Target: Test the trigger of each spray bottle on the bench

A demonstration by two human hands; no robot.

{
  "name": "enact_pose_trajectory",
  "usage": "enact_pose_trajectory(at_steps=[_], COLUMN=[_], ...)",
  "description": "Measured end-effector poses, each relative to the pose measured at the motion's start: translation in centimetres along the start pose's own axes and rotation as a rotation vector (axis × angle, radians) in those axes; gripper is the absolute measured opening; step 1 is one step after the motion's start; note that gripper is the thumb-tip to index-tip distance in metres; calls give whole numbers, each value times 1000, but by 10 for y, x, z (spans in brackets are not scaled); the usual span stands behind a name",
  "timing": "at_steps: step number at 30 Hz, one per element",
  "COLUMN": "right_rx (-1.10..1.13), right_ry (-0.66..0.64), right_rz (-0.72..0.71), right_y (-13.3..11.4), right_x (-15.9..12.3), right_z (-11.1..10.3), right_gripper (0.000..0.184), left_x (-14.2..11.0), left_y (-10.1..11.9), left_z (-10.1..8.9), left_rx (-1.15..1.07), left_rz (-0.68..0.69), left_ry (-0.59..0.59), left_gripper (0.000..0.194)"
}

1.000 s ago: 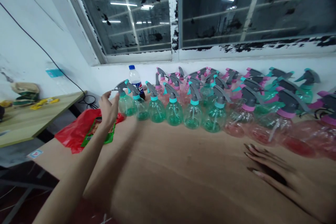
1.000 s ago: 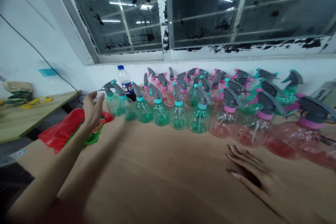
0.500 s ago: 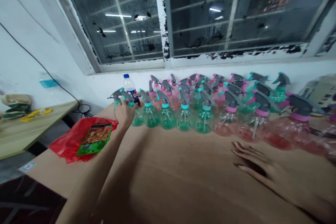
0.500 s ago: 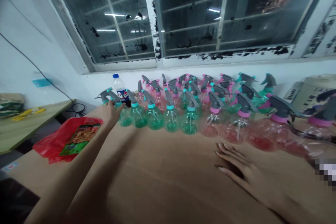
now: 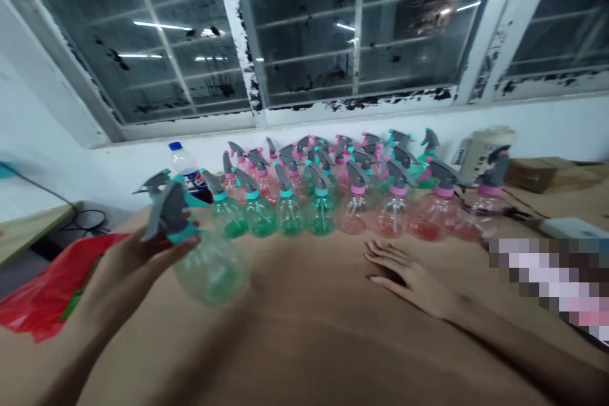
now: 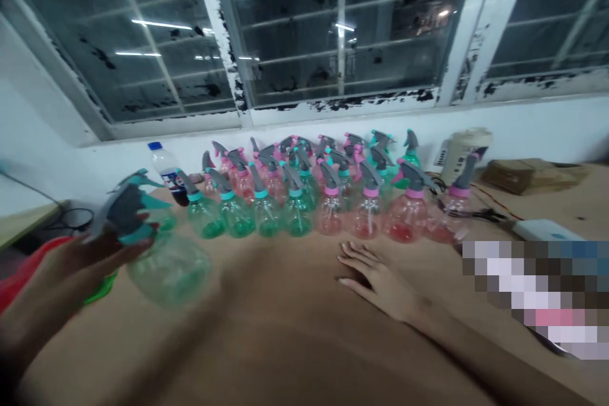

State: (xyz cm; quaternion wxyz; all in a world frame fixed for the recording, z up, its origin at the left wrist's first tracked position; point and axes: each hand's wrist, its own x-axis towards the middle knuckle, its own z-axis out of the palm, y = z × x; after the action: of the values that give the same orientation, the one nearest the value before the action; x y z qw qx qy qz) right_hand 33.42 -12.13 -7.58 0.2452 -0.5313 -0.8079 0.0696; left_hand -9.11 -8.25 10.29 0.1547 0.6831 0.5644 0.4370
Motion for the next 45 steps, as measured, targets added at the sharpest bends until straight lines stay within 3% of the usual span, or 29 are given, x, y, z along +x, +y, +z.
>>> enact_pose_trajectory(at_steps=[4, 8, 11, 15, 20, 36, 40, 45], right_rx=[-26, -28, -21, -20, -1, -22, -16, -3], right_ry=[-2, -6, 1, 7, 35, 24, 29, 27], right_rz=[-9, -3, 1, -1, -11, -18, -11, -1], right_y=[-5, -10, -10, -7, -5, -3, -3, -4], right_x=[4, 4, 4, 3, 3, 3, 2, 1], right_z=[-7, -13, -13, -10, -8, -9, -8, -11], right_gripper=[51, 53, 52, 49, 49, 51, 50, 50], left_x=[-32, -38, -34, -33, -37, -36, -33, -24], left_y=[50, 89, 99, 93, 90, 95, 96, 102], left_z=[55, 109, 139, 164, 172, 181, 178, 180], left_rx=[-131, -236, -274, -246, -244, -201, -190, -234], left_rz=[67, 180, 222, 236, 229, 250, 225, 225], left_ry=[-300, -535, -622, -699, -769, -732, -738, -842], left_gripper=[38, 36, 39, 40, 42, 38, 48, 67])
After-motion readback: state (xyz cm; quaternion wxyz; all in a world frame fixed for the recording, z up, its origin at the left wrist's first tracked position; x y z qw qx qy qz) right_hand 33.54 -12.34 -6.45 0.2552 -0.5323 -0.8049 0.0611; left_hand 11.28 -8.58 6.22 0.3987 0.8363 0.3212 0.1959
